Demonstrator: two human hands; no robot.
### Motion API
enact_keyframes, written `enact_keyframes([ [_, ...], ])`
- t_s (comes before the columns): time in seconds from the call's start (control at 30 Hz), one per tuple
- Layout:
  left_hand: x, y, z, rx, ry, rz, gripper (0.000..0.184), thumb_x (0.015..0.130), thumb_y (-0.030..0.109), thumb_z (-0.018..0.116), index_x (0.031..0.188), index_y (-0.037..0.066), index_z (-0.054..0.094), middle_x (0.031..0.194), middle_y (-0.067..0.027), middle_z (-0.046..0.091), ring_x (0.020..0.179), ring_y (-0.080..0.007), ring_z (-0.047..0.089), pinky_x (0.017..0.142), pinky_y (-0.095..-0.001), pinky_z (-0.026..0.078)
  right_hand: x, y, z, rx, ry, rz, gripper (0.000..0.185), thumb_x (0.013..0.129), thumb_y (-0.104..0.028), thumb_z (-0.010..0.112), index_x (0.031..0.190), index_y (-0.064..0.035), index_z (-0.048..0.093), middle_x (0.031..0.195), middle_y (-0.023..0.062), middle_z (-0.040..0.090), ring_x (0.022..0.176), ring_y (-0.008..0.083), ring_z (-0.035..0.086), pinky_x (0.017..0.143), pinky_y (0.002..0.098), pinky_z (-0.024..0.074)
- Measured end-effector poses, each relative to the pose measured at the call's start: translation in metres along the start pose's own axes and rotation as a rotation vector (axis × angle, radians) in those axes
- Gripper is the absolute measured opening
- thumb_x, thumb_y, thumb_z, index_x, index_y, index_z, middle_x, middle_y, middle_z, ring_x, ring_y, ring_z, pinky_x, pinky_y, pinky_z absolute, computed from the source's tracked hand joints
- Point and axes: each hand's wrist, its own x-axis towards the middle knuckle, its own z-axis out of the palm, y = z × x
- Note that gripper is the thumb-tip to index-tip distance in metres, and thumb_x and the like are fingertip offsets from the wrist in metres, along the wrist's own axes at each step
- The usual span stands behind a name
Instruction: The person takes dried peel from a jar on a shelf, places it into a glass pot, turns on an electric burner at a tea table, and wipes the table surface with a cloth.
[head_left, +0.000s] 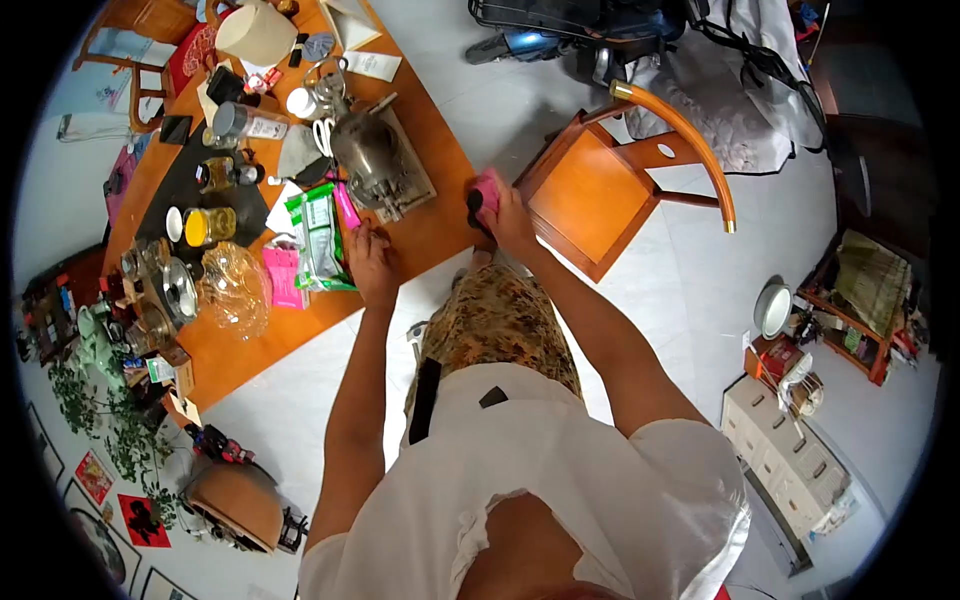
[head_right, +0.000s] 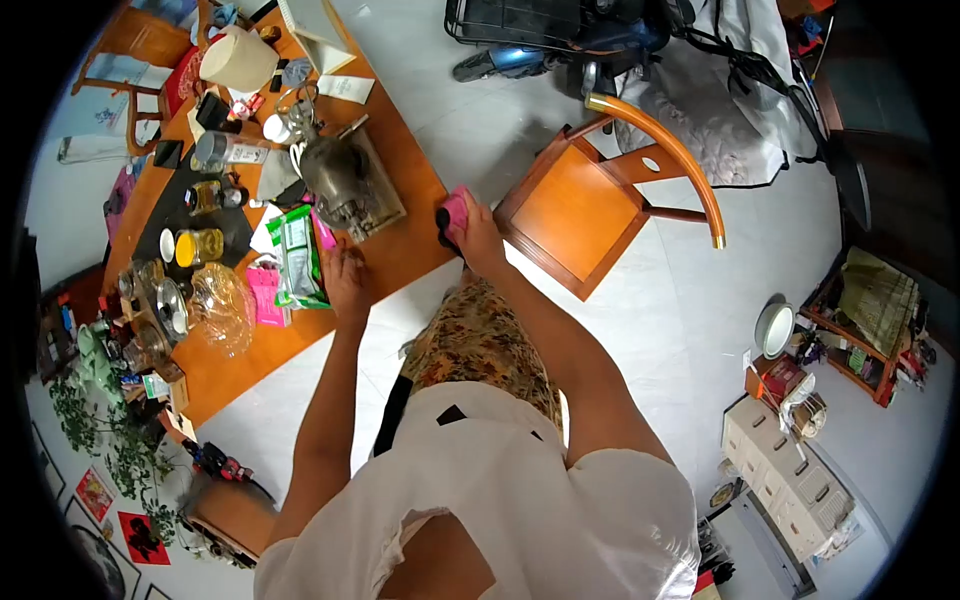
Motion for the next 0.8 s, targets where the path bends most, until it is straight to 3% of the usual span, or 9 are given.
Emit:
enact_keyframes([
  [0.13,-0.008,0.014,-0.018,-0.097,0.083,0.023,0.013,0.078,0.003,0.067,0.090,0.004,0.063,0.128,-0.0259,0.058,0.122,-0.0449,0.053,0.099,-0.0527,0.046,-0.054,0.036,0.002,-0.015,0.006,-0.035,0.073,0.093,-0.021,0.062,0.155,-0.0089,0.026,0.141,0.0279,0.045,0.124,0.0441,0.050,0.106,0.0466,0.0404],
  [0.2,-0.026,0.015,-0.025,-0.167,0.051,-0.027,0.017,0.077,0.004,0.068,0.093,0.004,0.065,0.130,-0.0260,0.057,0.123,-0.0447,0.053,0.102,-0.0515,0.045,-0.064,0.046,0.005,0.094,0.058,-0.092,0.063,0.094,-0.022,0.060,0.151,-0.0063,0.036,0.135,0.0276,0.052,0.123,0.0440,0.052,0.106,0.0459,0.0403],
  [0.27,-0.052,0.023,-0.037,-0.139,0.052,-0.067,0.018,0.075,0.003,0.067,0.094,0.004,0.065,0.135,-0.0235,0.054,0.125,-0.0442,0.051,0.105,-0.0496,0.044,-0.071,0.041,-0.007,0.250,-0.060,0.068,0.056,0.096,-0.026,0.059,0.144,-0.0024,0.044,0.125,0.0269,0.059,0.119,0.0437,0.055,0.104,0.0468,0.0423],
  [0.33,-0.075,0.033,-0.063,-0.169,0.023,-0.117,0.021,0.075,0.002,0.066,0.096,0.004,0.065,0.136,-0.0214,0.053,0.129,-0.0439,0.048,0.107,-0.0490,0.042,-0.076,0.083,0.006,0.258,-0.103,0.358,0.041,0.099,-0.027,0.058,0.132,-0.0030,0.053,0.115,0.0093,0.063,0.107,0.0230,0.061,0.094,0.0358,0.0488],
  [0.4,-0.113,0.034,-0.079,-0.198,0.031,-0.164,0.022,0.074,0.000,0.064,0.096,0.004,0.065,0.137,-0.0211,0.052,0.130,-0.0443,0.048,0.106,-0.0498,0.042,-0.090,0.023,-0.015,0.618,-0.121,0.441,0.034,0.101,-0.026,0.056,0.126,-0.0030,0.056,0.115,0.0089,0.064,0.107,0.0210,0.062,0.095,0.0329,0.0495],
  [0.47,-0.154,0.038,-0.102,-0.190,0.064,-0.249,0.022,0.074,0.000,0.065,0.096,0.003,0.063,0.135,-0.0214,0.052,0.126,-0.0437,0.050,0.106,-0.0498,0.043,-0.097,0.009,-0.012,0.844,-0.263,0.483,0.033,0.104,-0.025,0.050,0.128,-0.0035,0.055,0.117,0.0090,0.064,0.110,0.0229,0.062,0.098,0.0361,0.0502],
  [0.57,-0.218,0.039,-0.128,-0.167,0.135,-0.398,0.023,0.074,0.001,0.067,0.097,0.003,0.062,0.134,-0.0224,0.053,0.126,-0.0421,0.051,0.104,-0.0484,0.044,-0.112,-0.031,0.002,0.839,-0.522,0.517,0.037,0.107,-0.026,0.042,0.136,-0.0046,0.051,0.131,0.0104,0.060,0.123,0.0252,0.057,0.107,0.0417,0.0452],
  [0.63,-0.265,0.048,-0.142,-0.122,0.195,-0.577,0.025,0.076,0.002,0.069,0.099,0.004,0.062,0.136,-0.0205,0.053,0.126,-0.0403,0.051,0.103,-0.0476,0.045,-0.128,-0.077,0.007,0.808,-0.670,0.574,0.042,0.108,-0.029,0.040,0.142,-0.0053,0.047,0.138,0.0095,0.056,0.128,0.0242,0.053,0.111,0.0411,0.0404],
  [0.8,-0.384,0.104,-0.137,-0.022,0.394,-1.122,0.025,0.081,0.008,0.070,0.104,0.006,0.064,0.134,-0.0175,0.056,0.120,-0.0393,0.054,0.100,-0.0453,0.047,-0.140,-0.086,0.049,0.824,-1.161,0.545,0.044,0.106,-0.036,0.044,0.139,-0.0072,0.051,0.134,0.0048,0.060,0.123,0.0210,0.057,0.107,0.0375,0.0442],
])
